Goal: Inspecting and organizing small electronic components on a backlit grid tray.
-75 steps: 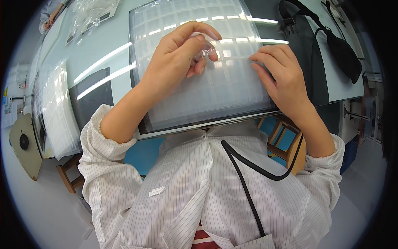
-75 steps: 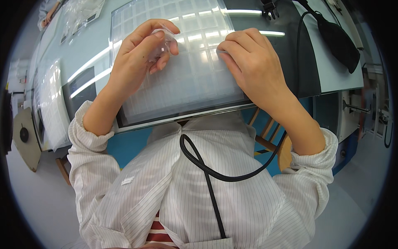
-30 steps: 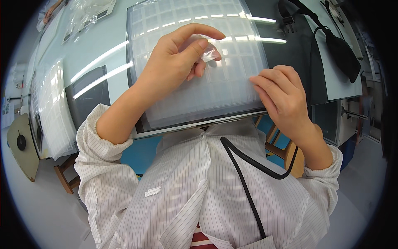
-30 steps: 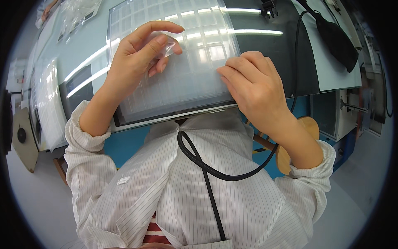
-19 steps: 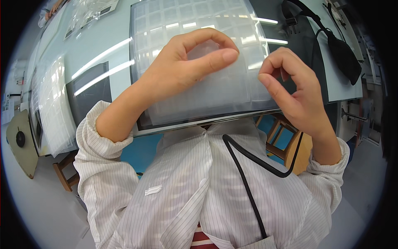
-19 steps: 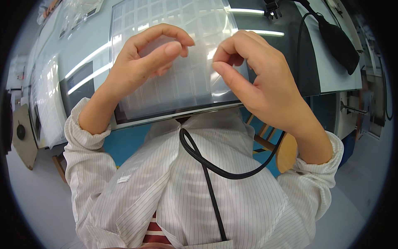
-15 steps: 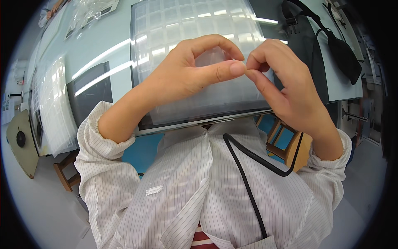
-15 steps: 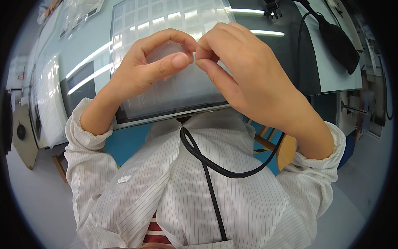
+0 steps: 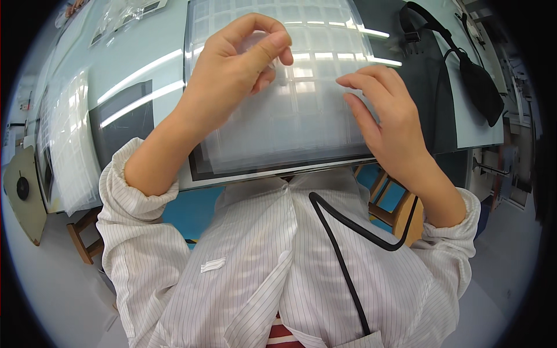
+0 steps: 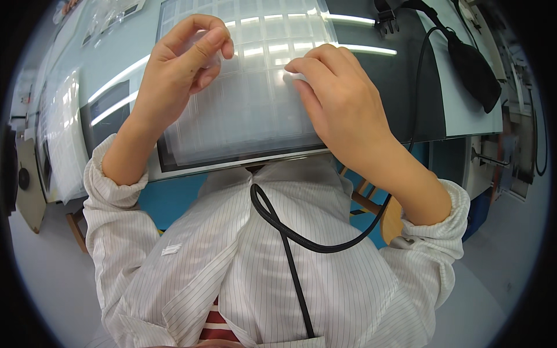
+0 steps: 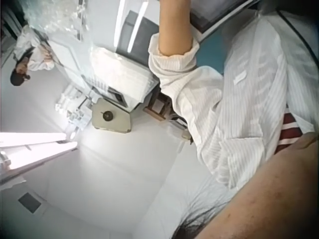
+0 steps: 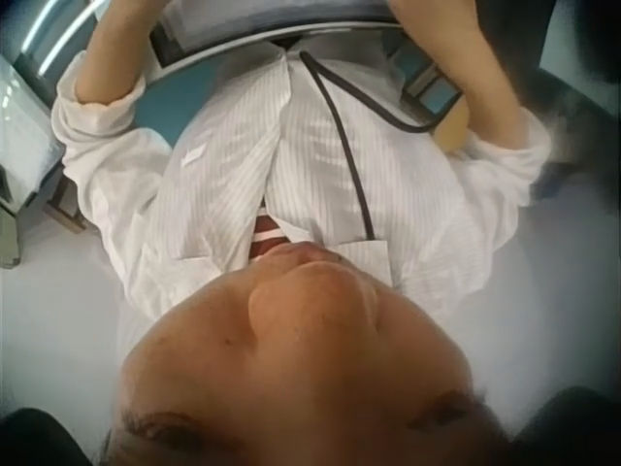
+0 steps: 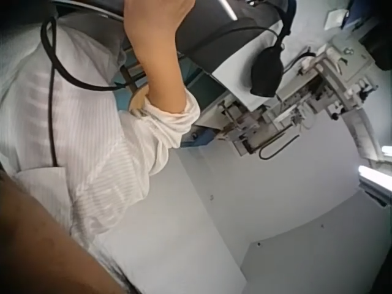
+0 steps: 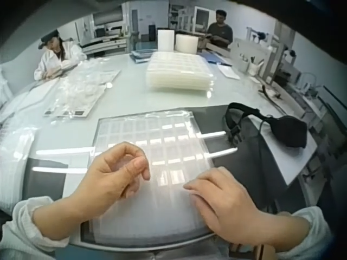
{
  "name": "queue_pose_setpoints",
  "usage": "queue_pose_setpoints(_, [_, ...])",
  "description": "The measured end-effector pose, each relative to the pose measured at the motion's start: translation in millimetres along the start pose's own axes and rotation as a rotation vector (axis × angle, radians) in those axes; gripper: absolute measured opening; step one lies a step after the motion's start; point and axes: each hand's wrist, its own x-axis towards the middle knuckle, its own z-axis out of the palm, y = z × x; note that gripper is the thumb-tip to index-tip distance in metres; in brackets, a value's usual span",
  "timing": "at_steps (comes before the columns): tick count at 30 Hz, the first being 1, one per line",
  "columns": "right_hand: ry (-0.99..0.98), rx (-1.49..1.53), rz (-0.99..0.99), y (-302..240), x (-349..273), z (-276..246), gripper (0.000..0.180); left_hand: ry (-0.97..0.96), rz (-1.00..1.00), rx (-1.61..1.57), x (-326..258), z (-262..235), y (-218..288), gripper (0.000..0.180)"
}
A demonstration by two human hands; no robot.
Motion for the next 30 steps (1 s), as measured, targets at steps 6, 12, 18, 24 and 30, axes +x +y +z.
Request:
queue_pose_setpoints(6, [-0.035, -0.111, -0.098, 5, 11, 11, 0.017, 0.055, -0.097, -0.027, -3, 1, -3, 0.024])
queue_pose_setpoints(12, [-0.046, -0.157, -0.145, 6, 13, 11, 0.020, 0.012, -0.121, 0.010, -3, 2, 0, 0.027])
queue_pose_setpoints(18, [0.018, -0.161, -0.187, 7, 8, 14, 0.021, 0.015, -0.088, 0.070, -4, 6, 3, 0.028])
queue_pose_setpoints(24, [-0.019, -0.163, -0.187, 9, 18, 7, 0.023, -0.092, -0.037, 0.133, -2, 2, 2, 0.025])
queue_pose_setpoints(30, [-0.104, 0.371, 0.018, -11, 33, -16, 0.012, -0.108, 0.266, 0.306, -6, 12, -4, 0.024])
